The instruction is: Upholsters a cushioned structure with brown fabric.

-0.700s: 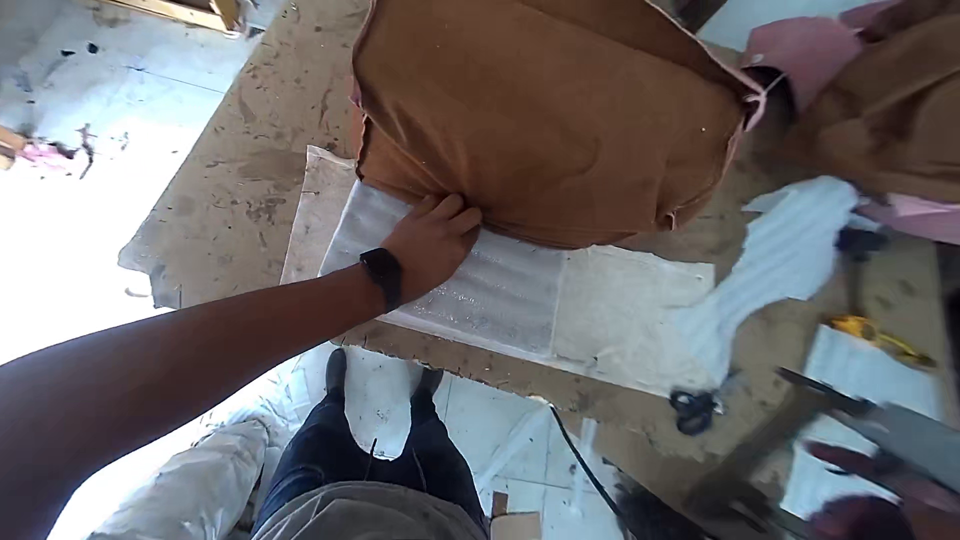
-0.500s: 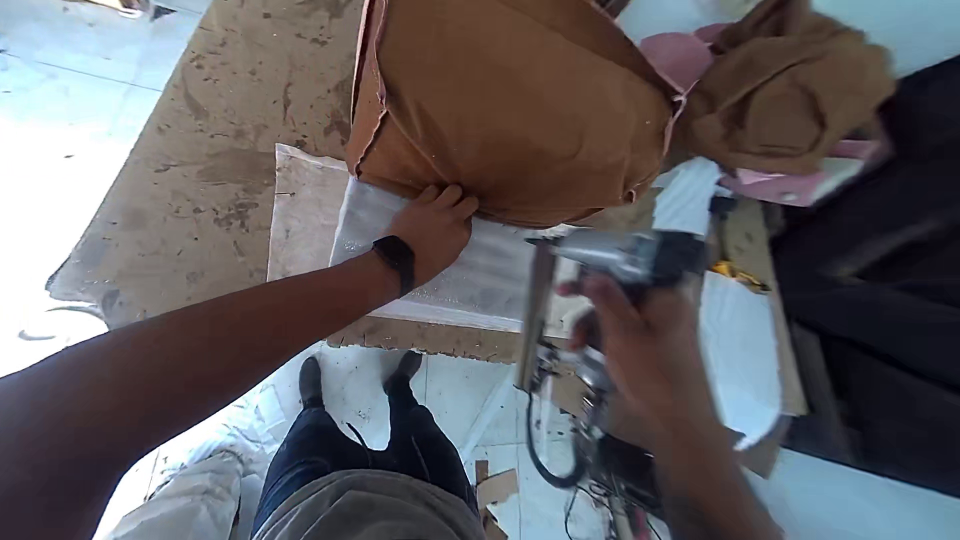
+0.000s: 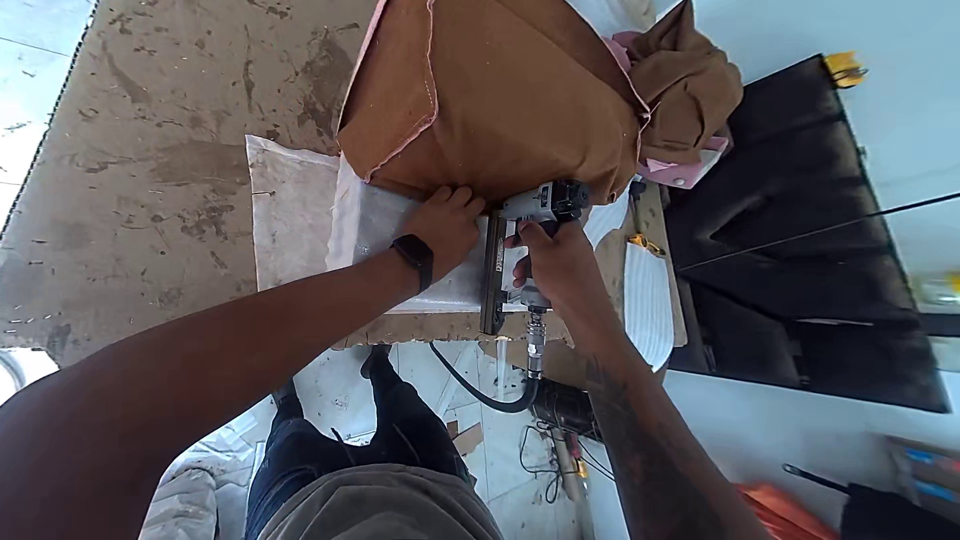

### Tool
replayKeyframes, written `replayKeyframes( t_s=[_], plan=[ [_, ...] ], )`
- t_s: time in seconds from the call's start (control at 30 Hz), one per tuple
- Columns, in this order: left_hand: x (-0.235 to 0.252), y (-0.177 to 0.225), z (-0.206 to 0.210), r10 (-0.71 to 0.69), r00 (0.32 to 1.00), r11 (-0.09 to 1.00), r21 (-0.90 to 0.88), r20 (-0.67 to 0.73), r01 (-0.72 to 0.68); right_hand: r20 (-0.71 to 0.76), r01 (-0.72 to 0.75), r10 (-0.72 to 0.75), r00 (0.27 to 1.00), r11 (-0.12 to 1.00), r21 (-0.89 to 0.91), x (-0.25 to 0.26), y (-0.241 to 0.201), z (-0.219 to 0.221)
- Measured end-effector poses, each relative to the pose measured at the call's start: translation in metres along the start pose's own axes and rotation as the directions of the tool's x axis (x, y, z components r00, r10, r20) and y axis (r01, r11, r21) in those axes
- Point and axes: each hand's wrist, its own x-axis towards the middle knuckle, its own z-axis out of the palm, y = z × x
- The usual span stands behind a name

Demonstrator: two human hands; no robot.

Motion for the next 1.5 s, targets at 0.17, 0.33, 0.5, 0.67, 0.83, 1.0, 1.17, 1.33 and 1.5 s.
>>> replayKeyframes(
  t_s=[0.17, 0.33, 0.5, 0.67, 0.83, 1.0, 1.17, 1.33, 1.5],
  plan=[
    [0.001, -0.002, -0.002, 0.017, 1.000, 1.000, 0.014, 0.027, -0.017, 0.003, -0.071, 0.072, 0.997, 0.996, -0.062, 0.004, -0.007, 0.006],
    [-0.001, 0.001, -0.001, 0.015, 1.000, 0.999, 0.037, 0.017, -0.015, 0.037, -0.058, 0.060, 0.997, 0.996, -0.061, 0.008, -0.003, 0.004],
    [-0.023, -0.003, 0.000, -0.023, 0.999, 1.000, -0.004, -0.031, 0.023, 0.094, 0.144, -0.172, 0.981, 0.959, 0.245, -0.010, 0.029, -0.029],
    [-0.060, -0.023, -0.004, -0.079, 0.994, 0.995, -0.066, -0.072, 0.074, 0.129, 0.272, -0.310, 0.942, 0.929, 0.250, -0.021, 0.073, -0.048],
    [-0.068, -0.038, -0.021, -0.146, 0.989, 0.989, 0.019, -0.005, 0.146, 0.078, 0.278, -0.302, 0.950, 0.933, 0.228, -0.020, 0.077, -0.046],
    [-0.055, -0.042, -0.025, -0.129, 0.991, 0.989, 0.064, -0.043, 0.132, 0.139, 0.217, -0.287, 0.948, 0.899, 0.380, 0.005, 0.093, -0.057],
    [-0.054, -0.049, -0.031, -0.079, 0.993, 0.990, 0.111, -0.092, 0.089, 0.063, 0.133, -0.212, 0.975, 0.788, 0.601, 0.064, 0.197, -0.123],
    [-0.067, -0.054, -0.021, -0.244, 0.937, 0.949, 0.135, -0.250, 0.284, 0.198, -0.094, -0.052, 0.979, 0.744, 0.661, 0.179, 0.365, -0.160],
    [-0.058, -0.061, -0.026, -0.189, 0.955, 0.948, 0.210, -0.231, 0.238, -0.019, -0.007, 0.011, 1.000, 0.979, 0.202, 0.202, 0.402, -0.155]
  ],
)
